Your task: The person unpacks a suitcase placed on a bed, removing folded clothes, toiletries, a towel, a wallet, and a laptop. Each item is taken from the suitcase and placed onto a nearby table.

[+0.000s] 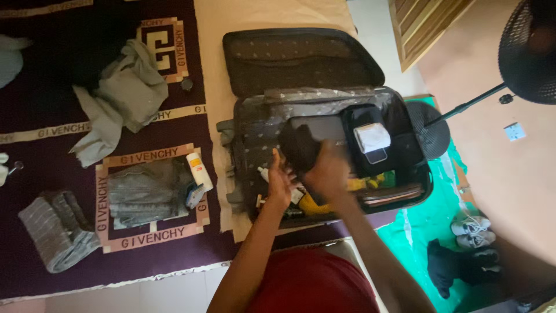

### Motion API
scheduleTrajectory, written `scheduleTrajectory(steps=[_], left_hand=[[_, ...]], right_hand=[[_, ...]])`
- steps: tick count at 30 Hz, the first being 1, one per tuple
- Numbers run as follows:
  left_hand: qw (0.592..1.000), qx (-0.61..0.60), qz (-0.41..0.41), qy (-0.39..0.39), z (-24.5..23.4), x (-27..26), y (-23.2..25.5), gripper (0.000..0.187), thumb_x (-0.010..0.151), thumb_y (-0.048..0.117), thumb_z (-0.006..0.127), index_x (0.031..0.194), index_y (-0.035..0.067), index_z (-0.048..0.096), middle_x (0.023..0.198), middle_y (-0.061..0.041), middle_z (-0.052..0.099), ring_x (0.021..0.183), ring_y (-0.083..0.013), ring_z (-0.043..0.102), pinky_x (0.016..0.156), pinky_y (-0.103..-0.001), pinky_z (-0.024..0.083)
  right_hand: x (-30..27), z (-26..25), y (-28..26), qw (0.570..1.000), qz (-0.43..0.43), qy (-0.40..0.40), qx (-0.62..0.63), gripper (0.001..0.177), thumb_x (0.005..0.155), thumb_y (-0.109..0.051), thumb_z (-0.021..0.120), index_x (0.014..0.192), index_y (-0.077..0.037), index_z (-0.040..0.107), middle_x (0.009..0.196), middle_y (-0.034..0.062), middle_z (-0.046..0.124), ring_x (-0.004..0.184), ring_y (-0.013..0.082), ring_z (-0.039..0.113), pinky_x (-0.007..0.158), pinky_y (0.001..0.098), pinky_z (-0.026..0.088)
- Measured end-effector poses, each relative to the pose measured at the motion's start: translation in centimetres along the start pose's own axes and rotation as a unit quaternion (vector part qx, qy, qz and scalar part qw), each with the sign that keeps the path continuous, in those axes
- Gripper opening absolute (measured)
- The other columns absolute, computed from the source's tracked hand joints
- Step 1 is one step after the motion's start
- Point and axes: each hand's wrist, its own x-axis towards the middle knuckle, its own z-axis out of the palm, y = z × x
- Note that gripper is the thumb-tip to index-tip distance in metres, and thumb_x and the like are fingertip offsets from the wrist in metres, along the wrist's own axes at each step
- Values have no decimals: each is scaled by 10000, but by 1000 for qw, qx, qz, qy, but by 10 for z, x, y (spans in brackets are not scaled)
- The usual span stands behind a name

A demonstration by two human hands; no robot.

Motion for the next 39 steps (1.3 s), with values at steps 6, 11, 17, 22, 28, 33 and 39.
scheduleTrajectory(steps=[6, 11, 17, 22, 28, 33, 39], left_hand=[[992, -116, 31, -39, -29, -14, 1, 840, 910, 714, 510, 1452, 74, 469, 1407, -127, 574, 1268, -318, 584, 1096, -536, 466], [994, -105, 35, -7, -40, -21, -3, 842, 907, 718, 489, 1452, 76, 473, 1416, -144, 570, 1271, -326, 588, 1080, -540, 478], [994, -88, 62, 24, -28, -22, 8, 847, 903, 723, 465, 1453, 79, 477, 1427, -164, 565, 1274, -336, 591, 1060, -544, 493], [994, -42, 80, 53, -29, -48, 31, 851, 900, 728, 444, 1453, 81, 481, 1436, -181, 560, 1276, -344, 595, 1043, -548, 506], [986, -130, 102, -15, -42, -82, 47, 866, 862, 742, 444, 1446, 105, 500, 1435, -203, 566, 1264, -374, 605, 1021, -562, 526], [986, -135, 79, -58, -61, -90, 46, 916, 956, 699, 556, 1551, 9, 459, 1513, -242, 492, 1359, -425, 479, 1098, -553, 449], [984, 128, -41, 113, -57, -80, 35, 890, 924, 381, 792, 1537, 16, 260, 1543, -203, 407, 1403, -349, 405, 1132, -539, 330]], right_hand=[[-43, 3, -29, 983, -96, -86, 127, 1018, 552, -502, 955, 1362, -98, 489, 1028, 155, 685, 892, 339, 698, 758, 455, 558], [-33, -23, -20, 933, -47, -86, 345, 727, 734, -527, 852, 1243, -65, 616, 1046, 117, 753, 939, 283, 745, 839, 402, 587], [-24, -9, -13, 972, -87, -99, 193, 882, 613, -437, 960, 1293, -24, 579, 1103, 165, 712, 1022, 315, 697, 876, 418, 552], [40, 65, 96, 847, 76, -255, 460, 665, 804, -280, 814, 1346, -3, 546, 1201, 132, 666, 1122, 289, 624, 1005, 392, 501], [68, 138, 155, 591, 205, -189, 757, 516, 1065, -257, 637, 1444, 31, 437, 1379, 110, 493, 1277, 255, 396, 1155, 407, 339], [42, 90, 94, 780, 106, -350, 508, 703, 693, -176, 792, 1358, -65, 591, 1413, 150, 604, 1354, 314, 507, 1135, 452, 387], [48, 68, 112, 750, 194, -317, 546, 609, 708, -242, 783, 1265, -17, 682, 1318, 245, 662, 1202, 407, 616, 1063, 482, 491]])
